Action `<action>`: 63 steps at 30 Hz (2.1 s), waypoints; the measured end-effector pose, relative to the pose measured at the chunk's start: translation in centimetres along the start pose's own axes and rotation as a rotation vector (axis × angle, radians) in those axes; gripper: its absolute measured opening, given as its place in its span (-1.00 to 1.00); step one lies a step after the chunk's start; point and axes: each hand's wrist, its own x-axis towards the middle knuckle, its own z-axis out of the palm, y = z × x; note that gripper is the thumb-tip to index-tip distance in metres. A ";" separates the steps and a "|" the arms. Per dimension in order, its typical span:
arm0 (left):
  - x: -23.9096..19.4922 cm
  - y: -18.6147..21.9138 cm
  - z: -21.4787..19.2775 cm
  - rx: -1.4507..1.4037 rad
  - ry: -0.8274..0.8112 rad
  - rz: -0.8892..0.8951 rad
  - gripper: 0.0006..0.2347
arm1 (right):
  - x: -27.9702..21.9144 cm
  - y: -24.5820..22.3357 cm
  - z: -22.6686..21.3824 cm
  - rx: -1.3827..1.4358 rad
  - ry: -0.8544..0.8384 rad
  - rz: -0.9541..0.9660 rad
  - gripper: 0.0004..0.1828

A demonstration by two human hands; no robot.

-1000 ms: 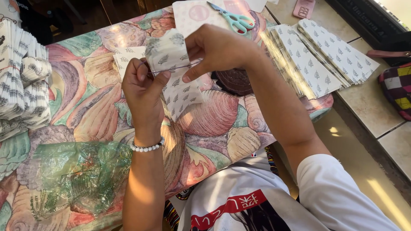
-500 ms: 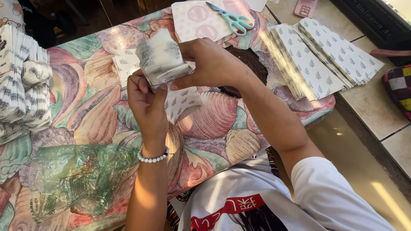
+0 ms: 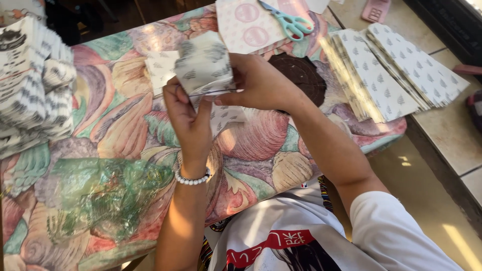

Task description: The person is separating thin paper wrappers from a large stack and organizing them into smaller piles on a table.

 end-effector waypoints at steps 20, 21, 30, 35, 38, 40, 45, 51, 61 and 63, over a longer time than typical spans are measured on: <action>-0.9 2.3 0.9 0.396 0.044 0.065 -0.51 | -0.7 -0.6 0.5 -0.216 -0.041 -0.122 -0.68; -0.5 2.3 0.7 0.405 -0.024 -0.033 -0.53 | -0.6 -0.7 0.2 -0.199 -0.058 -0.097 -0.67; -1.8 1.5 2.6 0.390 0.140 -0.225 -0.73 | 0.3 0.9 -1.7 -0.115 -0.137 -0.110 -0.53; -1.7 1.5 2.5 0.371 0.158 -0.272 -0.71 | 0.8 4.9 -2.0 0.308 -0.080 -0.324 -0.16; -2.0 1.1 2.4 0.338 0.163 -0.289 -0.71 | 1.0 6.5 -1.3 0.605 -0.043 -0.461 0.02; -2.0 1.4 2.5 0.352 0.152 -0.274 -0.71 | 0.8 6.2 -0.1 0.545 -0.017 -0.519 0.01; -2.0 1.9 2.3 0.525 0.082 -0.247 -0.60 | 0.2 3.2 2.9 0.350 0.203 -0.251 0.07; -2.6 -0.7 1.2 0.479 0.111 -0.206 -0.73 | 0.9 7.5 3.6 0.243 0.149 -0.089 -0.46; -2.6 -0.8 1.0 0.561 -0.050 -0.010 -0.74 | 0.3 5.5 2.2 0.290 0.183 -0.245 -0.10; -2.2 0.3 1.2 0.561 -0.009 0.042 -0.80 | 0.6 6.9 2.0 0.269 0.205 -0.295 -0.21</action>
